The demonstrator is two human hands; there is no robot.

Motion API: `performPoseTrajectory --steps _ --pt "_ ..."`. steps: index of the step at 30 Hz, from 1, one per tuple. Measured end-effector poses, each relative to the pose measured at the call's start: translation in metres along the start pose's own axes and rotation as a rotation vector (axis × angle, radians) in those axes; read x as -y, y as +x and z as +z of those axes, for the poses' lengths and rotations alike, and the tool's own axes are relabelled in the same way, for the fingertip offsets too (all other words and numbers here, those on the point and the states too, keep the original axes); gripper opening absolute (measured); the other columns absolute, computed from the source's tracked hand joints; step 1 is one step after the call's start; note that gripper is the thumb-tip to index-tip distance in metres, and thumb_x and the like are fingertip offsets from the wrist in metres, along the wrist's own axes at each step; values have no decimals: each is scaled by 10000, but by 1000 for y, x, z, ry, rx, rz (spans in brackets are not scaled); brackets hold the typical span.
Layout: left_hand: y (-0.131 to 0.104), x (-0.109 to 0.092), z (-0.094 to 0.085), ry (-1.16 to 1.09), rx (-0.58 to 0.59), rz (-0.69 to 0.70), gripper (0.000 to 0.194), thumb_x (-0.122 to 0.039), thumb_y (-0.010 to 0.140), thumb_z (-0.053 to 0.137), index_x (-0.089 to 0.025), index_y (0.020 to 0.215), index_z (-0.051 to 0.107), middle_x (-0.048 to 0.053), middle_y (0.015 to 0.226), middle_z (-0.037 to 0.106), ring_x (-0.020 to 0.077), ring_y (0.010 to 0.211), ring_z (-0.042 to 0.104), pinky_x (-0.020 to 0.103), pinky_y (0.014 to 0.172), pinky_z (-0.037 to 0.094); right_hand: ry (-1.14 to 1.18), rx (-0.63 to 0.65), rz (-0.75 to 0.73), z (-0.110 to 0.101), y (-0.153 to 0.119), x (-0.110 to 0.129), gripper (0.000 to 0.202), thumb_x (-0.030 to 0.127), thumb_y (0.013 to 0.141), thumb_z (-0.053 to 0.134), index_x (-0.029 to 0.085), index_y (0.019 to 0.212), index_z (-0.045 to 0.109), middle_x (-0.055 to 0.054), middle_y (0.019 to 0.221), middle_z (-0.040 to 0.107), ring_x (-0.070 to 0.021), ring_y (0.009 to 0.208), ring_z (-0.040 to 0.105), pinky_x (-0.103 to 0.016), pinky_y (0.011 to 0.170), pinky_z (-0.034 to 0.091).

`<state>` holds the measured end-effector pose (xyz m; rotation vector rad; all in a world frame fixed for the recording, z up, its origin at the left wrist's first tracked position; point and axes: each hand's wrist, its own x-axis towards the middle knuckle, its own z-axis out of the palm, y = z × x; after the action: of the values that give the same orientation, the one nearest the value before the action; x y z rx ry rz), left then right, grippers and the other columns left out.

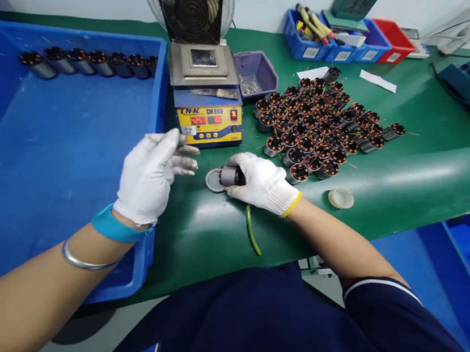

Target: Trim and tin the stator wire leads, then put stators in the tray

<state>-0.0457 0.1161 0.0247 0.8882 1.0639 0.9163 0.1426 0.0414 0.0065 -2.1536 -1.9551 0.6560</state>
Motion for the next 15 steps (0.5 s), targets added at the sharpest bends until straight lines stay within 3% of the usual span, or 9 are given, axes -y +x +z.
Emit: performPoseTrajectory --steps 3,6,10,15 --pt "0 -1 1 2 1 -5 340 -473 872 774 -185 886 594 26 770 710 128 585 676 216 527 536 75 -124 -97 3 -3 -9 526 386 724 781 210 1210 684 -86 1136 719 -289 1000 697 -411 842 585" --pt "0 -2 1 -3 1 0 313 -442 885 767 -181 883 595 29 761 708 131 579 675 219 524 536 30 -203 -311 -1 -3 -18 497 381 764 749 185 1213 670 -116 1154 695 -297 1046 660 -437 897 554" --pt "0 0 0 -14 11 19 308 -435 887 763 -178 872 593 33 766 710 131 585 679 219 536 544 -329 -122 -514 -10 2 -12 384 245 863 658 209 1245 679 -127 1208 692 -296 1013 607 -431 833 470" --pt "0 0 0 7 15 25 330 -464 886 755 -176 877 594 30 774 707 127 592 680 217 534 541 -556 41 -559 -10 10 10 276 166 1012 485 237 1114 732 -100 1093 719 -256 889 561 -392 724 387"
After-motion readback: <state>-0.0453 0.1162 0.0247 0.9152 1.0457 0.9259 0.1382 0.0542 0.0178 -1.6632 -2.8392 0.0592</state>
